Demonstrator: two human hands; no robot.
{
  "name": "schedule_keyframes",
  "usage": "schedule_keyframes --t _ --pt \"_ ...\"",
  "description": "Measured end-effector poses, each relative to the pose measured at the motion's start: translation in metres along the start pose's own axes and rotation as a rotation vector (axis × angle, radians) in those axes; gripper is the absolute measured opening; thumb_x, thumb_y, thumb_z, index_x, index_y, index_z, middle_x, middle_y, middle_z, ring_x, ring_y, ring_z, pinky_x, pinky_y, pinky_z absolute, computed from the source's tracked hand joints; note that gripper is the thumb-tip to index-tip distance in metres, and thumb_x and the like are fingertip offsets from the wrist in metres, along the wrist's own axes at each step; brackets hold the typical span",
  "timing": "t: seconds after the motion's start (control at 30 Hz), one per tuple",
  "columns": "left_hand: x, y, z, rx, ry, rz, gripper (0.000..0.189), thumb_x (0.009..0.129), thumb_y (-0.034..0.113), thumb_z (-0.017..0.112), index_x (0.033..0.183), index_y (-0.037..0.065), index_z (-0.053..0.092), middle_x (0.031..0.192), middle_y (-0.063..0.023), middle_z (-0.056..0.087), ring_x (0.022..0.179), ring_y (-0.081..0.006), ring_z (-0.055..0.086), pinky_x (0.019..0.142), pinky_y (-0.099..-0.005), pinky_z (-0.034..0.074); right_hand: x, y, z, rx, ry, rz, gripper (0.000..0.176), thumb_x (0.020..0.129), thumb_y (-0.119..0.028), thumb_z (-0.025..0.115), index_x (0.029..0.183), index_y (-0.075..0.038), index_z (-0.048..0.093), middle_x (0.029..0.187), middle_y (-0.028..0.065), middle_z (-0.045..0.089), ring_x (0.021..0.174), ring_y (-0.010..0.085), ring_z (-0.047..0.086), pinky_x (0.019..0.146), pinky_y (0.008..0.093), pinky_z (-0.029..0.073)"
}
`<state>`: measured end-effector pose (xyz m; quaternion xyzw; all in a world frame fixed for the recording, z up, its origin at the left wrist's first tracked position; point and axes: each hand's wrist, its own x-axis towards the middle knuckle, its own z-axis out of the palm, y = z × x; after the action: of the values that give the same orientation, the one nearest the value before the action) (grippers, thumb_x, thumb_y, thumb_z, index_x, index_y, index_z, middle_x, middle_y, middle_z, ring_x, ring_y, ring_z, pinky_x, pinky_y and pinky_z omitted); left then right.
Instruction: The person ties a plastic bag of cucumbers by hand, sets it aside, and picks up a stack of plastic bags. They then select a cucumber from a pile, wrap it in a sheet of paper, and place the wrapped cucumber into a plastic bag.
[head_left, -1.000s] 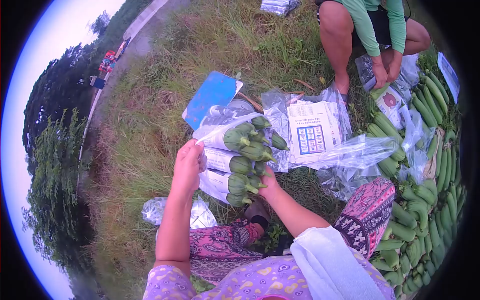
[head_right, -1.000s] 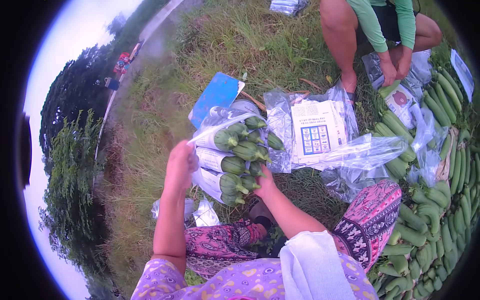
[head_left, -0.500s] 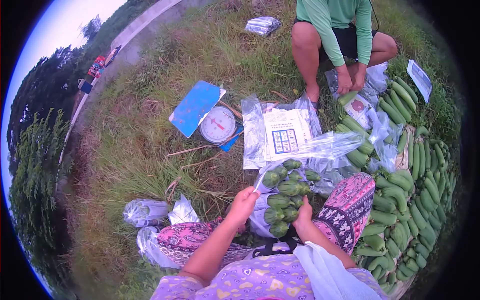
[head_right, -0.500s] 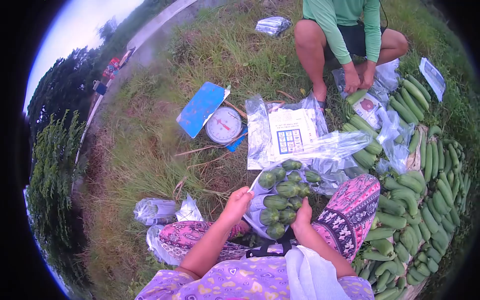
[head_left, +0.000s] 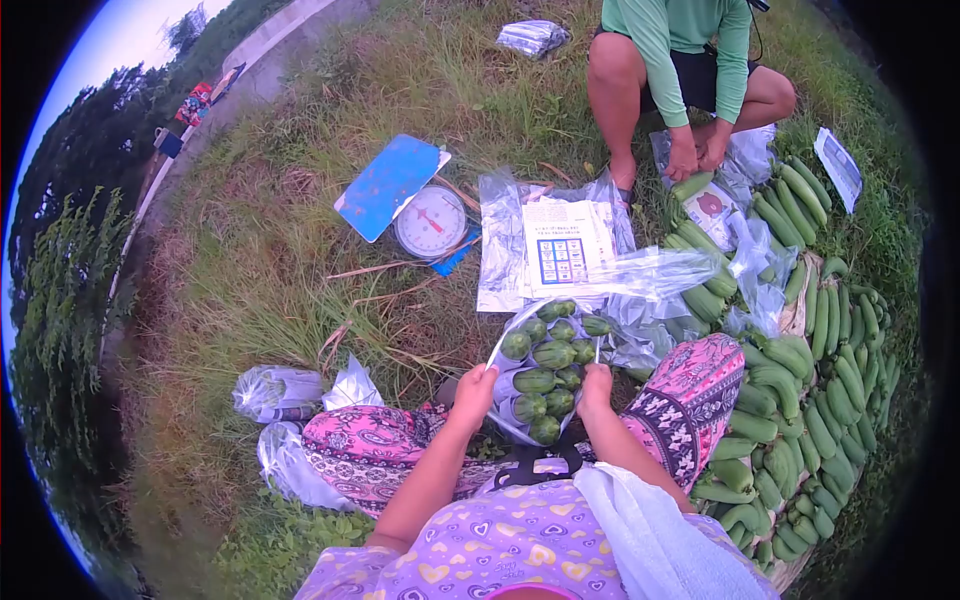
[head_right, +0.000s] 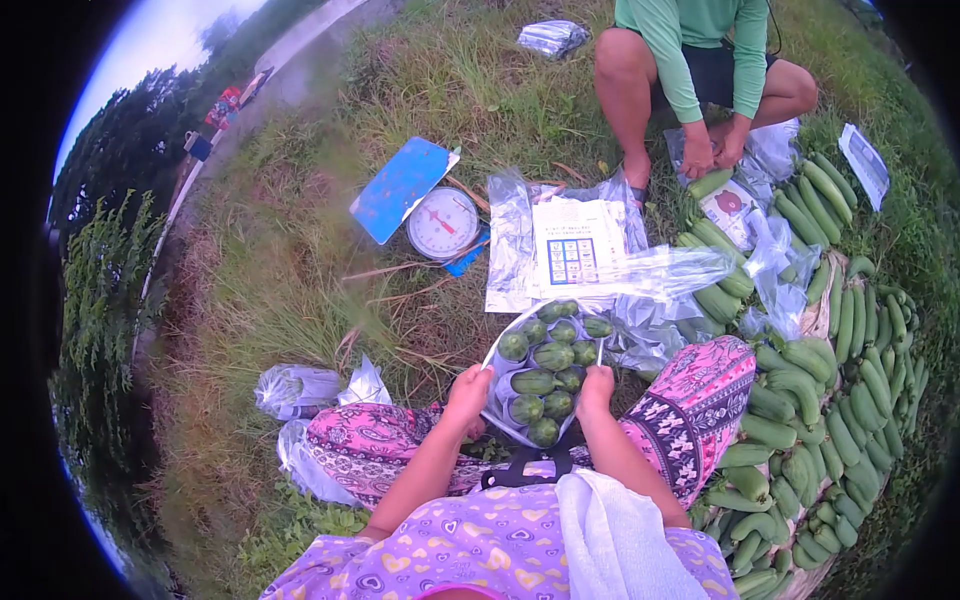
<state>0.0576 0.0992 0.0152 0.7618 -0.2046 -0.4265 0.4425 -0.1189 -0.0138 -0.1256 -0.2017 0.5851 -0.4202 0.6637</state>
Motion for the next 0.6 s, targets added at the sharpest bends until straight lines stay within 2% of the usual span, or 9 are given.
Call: schedule_keyframes --t 0.07,0.17,0.23,0.3,0.33,0.43,0.47,0.6 --pt "0.008 -0.008 0.000 -0.056 0.057 0.010 0.028 0.092 0.026 0.052 0.074 0.005 0.054 0.065 0.0043 0.045 0.061 -0.0071 0.039 0.055 -0.0278 0.033 0.003 -0.001 0.001 0.031 0.031 0.001 0.002 0.080 -0.009 0.050 0.081 -0.010 0.051 0.064 -0.0008 0.045 0.053 0.0106 0.042 0.047 0.0280 0.034" --pt "0.026 -0.024 -0.005 0.054 0.137 0.055 0.027 0.093 0.026 0.051 0.084 0.001 0.055 0.070 -0.0012 0.052 0.065 -0.0111 0.047 0.060 -0.0311 0.039 -0.011 -0.021 0.003 0.042 -0.078 0.028 0.005 0.083 -0.012 0.051 0.079 -0.012 0.049 0.059 -0.0038 0.040 0.047 0.0085 0.038 0.042 0.0272 0.030" --pt "0.034 -0.021 -0.004 0.014 0.180 0.044 0.019 0.094 0.024 0.051 0.090 0.006 0.055 0.068 0.0034 0.047 0.058 -0.0064 0.039 0.052 -0.0257 0.033 -0.025 -0.037 0.009 0.024 -0.148 0.108 0.006 0.086 -0.013 0.053 0.081 -0.012 0.049 0.057 -0.0057 0.039 0.045 0.0060 0.036 0.041 0.0244 0.027" --pt "0.037 -0.015 -0.010 0.081 0.117 0.010 0.027 0.094 0.026 0.050 0.096 0.000 0.056 0.078 -0.0069 0.058 0.071 -0.0154 0.054 0.067 -0.0318 0.044 -0.040 -0.049 0.017 -0.019 -0.240 0.124 0.008 0.088 -0.014 0.054 0.082 -0.013 0.049 0.056 -0.0072 0.038 0.043 0.0046 0.035 0.039 0.0229 0.025" --pt "0.038 -0.017 -0.009 0.110 0.125 0.044 0.023 0.095 0.024 0.050 0.098 0.002 0.056 0.074 -0.0024 0.055 0.066 -0.0125 0.049 0.062 -0.0304 0.042 -0.047 -0.056 0.022 -0.054 -0.298 0.096 0.009 0.088 -0.015 0.055 0.082 -0.013 0.049 0.056 -0.0077 0.037 0.042 0.0046 0.034 0.039 0.0228 0.025" --pt "0.029 -0.014 0.000 -0.173 0.039 0.066 0.019 0.097 0.022 0.048 0.101 0.005 0.056 0.069 0.0035 0.047 0.060 -0.0074 0.041 0.055 -0.0262 0.035 -0.050 -0.058 0.027 -0.111 -0.472 0.019 0.007 0.088 -0.011 0.057 0.085 -0.014 0.051 0.058 -0.0093 0.039 0.043 0.0028 0.034 0.039 0.0217 0.024" --pt "0.025 -0.012 0.001 -0.274 0.012 0.045 0.017 0.098 0.021 0.046 0.102 0.008 0.056 0.067 0.0078 0.039 0.056 -0.0034 0.032 0.050 -0.0224 0.027 -0.050 -0.059 0.027 -0.102 -0.530 0.013 0.006 0.088 -0.010 0.057 0.086 -0.014 0.052 0.058 -0.0096 0.039 0.043 0.0023 0.034 0.039 0.0213 0.024" --pt "0.009 0.005 -0.003 -0.351 -0.104 0.083 0.015 0.098 0.019 0.047 0.104 0.009 0.056 0.068 0.0105 0.039 0.056 -0.0011 0.030 0.049 -0.0205 0.024 -0.062 -0.075 0.029 -0.030 -0.718 0.010 0.009 0.087 -0.006 0.055 0.088 -0.014 0.053 0.060 -0.0107 0.039 0.044 0.0005 0.031 0.040 0.0201 0.022"
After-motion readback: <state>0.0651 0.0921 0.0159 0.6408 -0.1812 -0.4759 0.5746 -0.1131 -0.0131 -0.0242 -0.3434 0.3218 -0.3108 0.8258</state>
